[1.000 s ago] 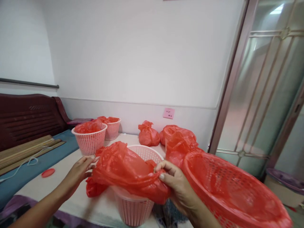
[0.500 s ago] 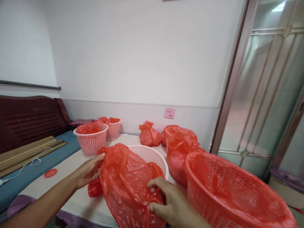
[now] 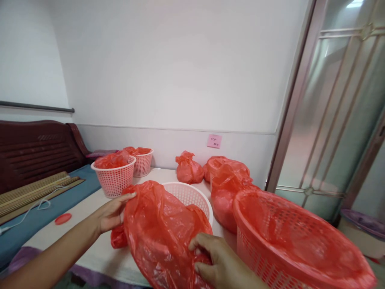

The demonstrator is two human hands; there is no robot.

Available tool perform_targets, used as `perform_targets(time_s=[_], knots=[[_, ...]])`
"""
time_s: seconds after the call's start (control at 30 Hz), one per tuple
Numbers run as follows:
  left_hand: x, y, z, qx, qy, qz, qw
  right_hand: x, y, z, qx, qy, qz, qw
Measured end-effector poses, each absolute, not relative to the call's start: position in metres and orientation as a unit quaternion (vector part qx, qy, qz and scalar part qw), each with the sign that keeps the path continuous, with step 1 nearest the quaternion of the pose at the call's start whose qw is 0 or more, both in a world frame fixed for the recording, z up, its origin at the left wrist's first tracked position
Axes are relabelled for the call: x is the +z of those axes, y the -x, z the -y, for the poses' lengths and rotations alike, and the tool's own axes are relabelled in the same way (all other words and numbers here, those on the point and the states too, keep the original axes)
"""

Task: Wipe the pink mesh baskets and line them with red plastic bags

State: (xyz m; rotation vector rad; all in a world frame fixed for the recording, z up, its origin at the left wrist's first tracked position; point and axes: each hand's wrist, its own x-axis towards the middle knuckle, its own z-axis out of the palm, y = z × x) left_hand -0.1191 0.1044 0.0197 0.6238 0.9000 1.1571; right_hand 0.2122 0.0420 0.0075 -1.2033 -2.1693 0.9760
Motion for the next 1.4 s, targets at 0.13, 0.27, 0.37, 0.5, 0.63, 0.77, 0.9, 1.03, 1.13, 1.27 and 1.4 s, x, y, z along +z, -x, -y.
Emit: perform_targets(time_s=[0.13,0.27,0.37,0.5,0.63,0.77,0.9,1.03,1.13,1.27,1.4], knots=[[0.027,0.122,-0.095,0.476,-0.297,-0.412,0.718,0.008,-0.216,-0.045,0.354,0.438,0.788,0.249],[0.027,0.138,-0.096,0.542,-0.352,-0.486,0.589,0.005,-0.225,-0.05,0.331,0.451,0.785,0.266],[0.021,0.157,-0.104,0.634,-0.35,-0.51,0.463,-0.001,-0.236,-0.059,0.308,0.465,0.776,0.294],[0.021,0.161,-0.101,0.695,-0.369,-0.508,0.351,-0.006,-0.246,-0.073,0.303,0.462,0.745,0.374],[0.036,0.119,-0.079,0.669,-0.425,-0.483,0.372,0.007,-0.233,-0.079,0.352,0.443,0.658,0.496],[0.052,0.059,-0.06,0.576,-0.521,-0.444,0.447,0.035,-0.192,-0.075,0.457,0.356,0.59,0.562],[0.063,0.018,-0.047,0.501,-0.562,-0.389,0.531,0.051,-0.151,-0.064,0.398,0.299,0.668,0.554],[0.069,0.009,-0.033,0.47,-0.639,-0.338,0.507,0.047,-0.133,-0.059,0.373,0.285,0.733,0.492],[0.067,0.02,-0.028,0.46,-0.678,-0.309,0.484,0.044,-0.14,-0.068,0.378,0.266,0.723,0.513],[0.052,0.046,-0.031,0.481,-0.711,-0.385,0.338,0.054,-0.16,-0.08,0.399,0.314,0.615,0.603],[0.031,0.057,-0.041,0.42,-0.778,-0.446,0.141,0.074,-0.165,-0.073,0.464,0.275,0.495,0.682]])
